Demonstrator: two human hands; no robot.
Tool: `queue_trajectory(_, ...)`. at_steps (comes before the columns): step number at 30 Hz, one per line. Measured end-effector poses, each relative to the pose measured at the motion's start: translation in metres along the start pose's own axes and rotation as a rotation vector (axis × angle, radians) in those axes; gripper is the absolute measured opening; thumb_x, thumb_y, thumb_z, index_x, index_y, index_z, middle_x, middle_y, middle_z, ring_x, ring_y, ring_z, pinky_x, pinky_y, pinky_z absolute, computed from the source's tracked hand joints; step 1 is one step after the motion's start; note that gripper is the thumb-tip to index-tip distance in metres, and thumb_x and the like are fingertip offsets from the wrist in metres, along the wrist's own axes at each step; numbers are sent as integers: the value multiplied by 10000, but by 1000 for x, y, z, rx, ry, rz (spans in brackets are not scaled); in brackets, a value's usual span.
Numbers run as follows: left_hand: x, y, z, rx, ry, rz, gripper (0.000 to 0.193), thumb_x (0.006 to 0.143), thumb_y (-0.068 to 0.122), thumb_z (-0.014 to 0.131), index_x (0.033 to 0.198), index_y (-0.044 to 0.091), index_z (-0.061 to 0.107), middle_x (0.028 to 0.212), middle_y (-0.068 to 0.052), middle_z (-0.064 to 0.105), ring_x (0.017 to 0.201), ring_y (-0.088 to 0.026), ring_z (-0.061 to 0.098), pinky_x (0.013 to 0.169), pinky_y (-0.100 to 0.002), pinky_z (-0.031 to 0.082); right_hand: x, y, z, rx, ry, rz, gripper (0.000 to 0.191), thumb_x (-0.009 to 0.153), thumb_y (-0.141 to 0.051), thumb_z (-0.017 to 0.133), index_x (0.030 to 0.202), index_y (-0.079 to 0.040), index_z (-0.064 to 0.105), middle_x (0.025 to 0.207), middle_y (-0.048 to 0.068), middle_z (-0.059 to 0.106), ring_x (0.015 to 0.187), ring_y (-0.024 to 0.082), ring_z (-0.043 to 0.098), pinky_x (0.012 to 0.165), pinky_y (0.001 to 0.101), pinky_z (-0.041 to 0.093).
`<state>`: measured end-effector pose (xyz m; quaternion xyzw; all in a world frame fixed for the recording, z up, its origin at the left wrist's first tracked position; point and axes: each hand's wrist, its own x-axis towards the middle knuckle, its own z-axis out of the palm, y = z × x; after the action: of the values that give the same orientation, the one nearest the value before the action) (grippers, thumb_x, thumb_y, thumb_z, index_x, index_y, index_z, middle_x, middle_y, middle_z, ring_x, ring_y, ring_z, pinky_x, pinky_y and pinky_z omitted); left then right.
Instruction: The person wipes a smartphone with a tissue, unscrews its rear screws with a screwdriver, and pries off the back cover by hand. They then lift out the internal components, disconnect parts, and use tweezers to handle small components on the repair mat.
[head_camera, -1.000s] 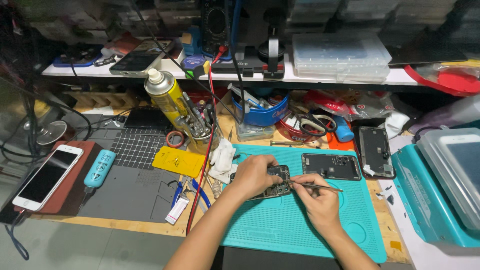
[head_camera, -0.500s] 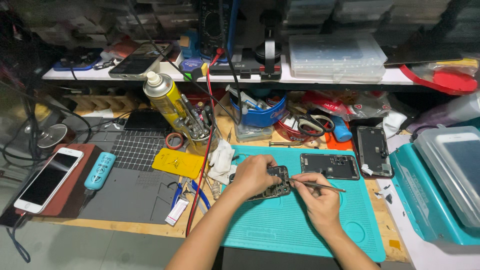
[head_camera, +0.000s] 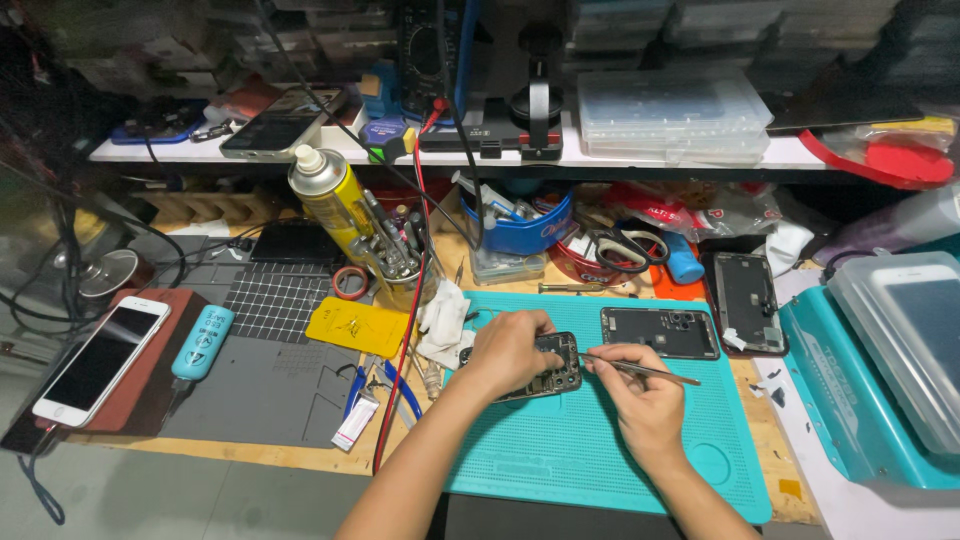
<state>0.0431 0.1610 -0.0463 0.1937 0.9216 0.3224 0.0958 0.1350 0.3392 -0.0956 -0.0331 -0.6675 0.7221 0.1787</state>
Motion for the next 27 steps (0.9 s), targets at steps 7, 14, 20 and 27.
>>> queue_trajectory(7,-2,3,-5,13,-31,-24,377,698,315,882,985,116,742,890,-124,774,900,-307,720,791,-439,534,0,2,-2,25,-3,-22,128,946,9,643,1058,68,656,1086,166,729,981,208,731,890,310,592)
queue_trajectory(14,14,-14,-20,-153,48,53,382,723,292,878,993,59,740,879,-126,740,845,-275,721,753,-400,549,22,-27,-21,165,20,-80,392,1122,-244,439,1019,67,652,1134,189,733,1007,252,737,937,352,604)
queue_trajectory(20,12,-18,-13,-966,292,-10,422,825,162,757,1203,15,638,1019,-61,741,849,-164,713,703,-346,585,17,-76,-15,-648,-53,-253,542,820,-320,758,1249,3,678,1169,163,700,936,311,679,796,406,547)
queue_trajectory(27,-28,-13,38,-1520,363,-277,305,957,27,586,1259,1,614,1079,-94,709,924,-184,706,771,-369,599,15,-94,16,-1080,-343,-115,945,586,-357,907,1419,-78,560,1287,141,657,1037,378,678,884,441,549)
